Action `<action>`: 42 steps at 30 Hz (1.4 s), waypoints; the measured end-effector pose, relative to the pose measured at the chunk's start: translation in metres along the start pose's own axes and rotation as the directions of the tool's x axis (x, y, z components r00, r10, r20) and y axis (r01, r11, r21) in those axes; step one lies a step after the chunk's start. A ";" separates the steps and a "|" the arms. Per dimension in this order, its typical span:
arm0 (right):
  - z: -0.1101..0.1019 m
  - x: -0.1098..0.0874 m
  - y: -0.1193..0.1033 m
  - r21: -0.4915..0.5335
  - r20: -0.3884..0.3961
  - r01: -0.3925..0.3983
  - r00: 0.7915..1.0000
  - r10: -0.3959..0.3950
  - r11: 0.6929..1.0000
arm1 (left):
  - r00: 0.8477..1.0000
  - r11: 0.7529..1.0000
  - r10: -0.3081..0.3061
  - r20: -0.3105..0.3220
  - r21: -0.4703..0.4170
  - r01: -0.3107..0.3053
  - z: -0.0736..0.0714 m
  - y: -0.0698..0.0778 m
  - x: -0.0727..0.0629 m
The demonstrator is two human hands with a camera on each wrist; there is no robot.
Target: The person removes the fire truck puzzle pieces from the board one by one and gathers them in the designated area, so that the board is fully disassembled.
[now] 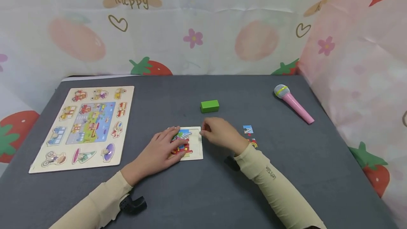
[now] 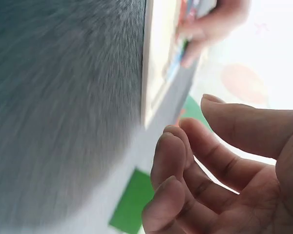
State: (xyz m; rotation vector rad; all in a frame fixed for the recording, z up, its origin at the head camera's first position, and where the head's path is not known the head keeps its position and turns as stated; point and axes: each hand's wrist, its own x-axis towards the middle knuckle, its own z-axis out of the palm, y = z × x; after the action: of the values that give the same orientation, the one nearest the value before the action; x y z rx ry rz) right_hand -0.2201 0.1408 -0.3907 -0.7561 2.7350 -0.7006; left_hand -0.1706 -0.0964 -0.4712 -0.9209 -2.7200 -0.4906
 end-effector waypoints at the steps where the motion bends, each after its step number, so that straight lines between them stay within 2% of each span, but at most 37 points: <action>1: 0.003 0.005 -0.003 -0.006 0.009 0.008 1.000 -0.008 1.000 | 1.000 1.000 0.012 -0.011 0.013 -0.012 0.000 0.000 0.000; 5: 0.016 0.020 -0.012 -0.030 0.049 0.030 0.998 -0.028 0.999 | 0.997 0.995 0.061 -0.043 0.077 -0.058 -0.002 -0.001 0.000; 10: 0.025 0.027 -0.019 -0.030 0.061 -0.016 0.998 0.018 0.999 | 0.988 0.981 0.123 -0.092 0.160 -0.107 -0.003 -0.003 0.000; 16: 0.027 0.029 -0.023 -0.023 0.067 -0.017 0.998 0.019 1.000 | 0.977 0.974 0.145 -0.159 0.194 -0.113 -0.005 -0.004 -0.001; 20: 0.028 0.029 -0.023 -0.016 0.077 -0.021 0.997 0.022 1.000 | 0.982 0.980 0.122 -0.146 0.177 -0.096 -0.004 -0.003 -0.001; 28: 0.028 0.028 -0.023 0.061 0.082 -0.085 0.993 0.079 0.995 | 0.987 0.997 0.041 -0.153 0.071 -0.031 -0.004 0.002 -0.001; 34: 0.028 0.027 -0.026 0.071 0.065 -0.116 0.992 0.111 0.991 | 0.991 1.000 -0.025 -0.134 -0.002 0.025 -0.009 0.009 -0.002; 42: 0.027 0.027 -0.028 0.096 0.054 -0.138 0.990 0.133 0.986 | 0.994 0.998 -0.070 -0.085 -0.014 0.069 -0.013 0.012 -0.003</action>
State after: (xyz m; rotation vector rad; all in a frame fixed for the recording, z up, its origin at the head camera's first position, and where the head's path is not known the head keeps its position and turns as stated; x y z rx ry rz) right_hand -0.2223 0.0951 -0.4018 -0.5517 2.6558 -0.7716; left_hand -0.1597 -0.0943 -0.4576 -0.7916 -2.6811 -0.5466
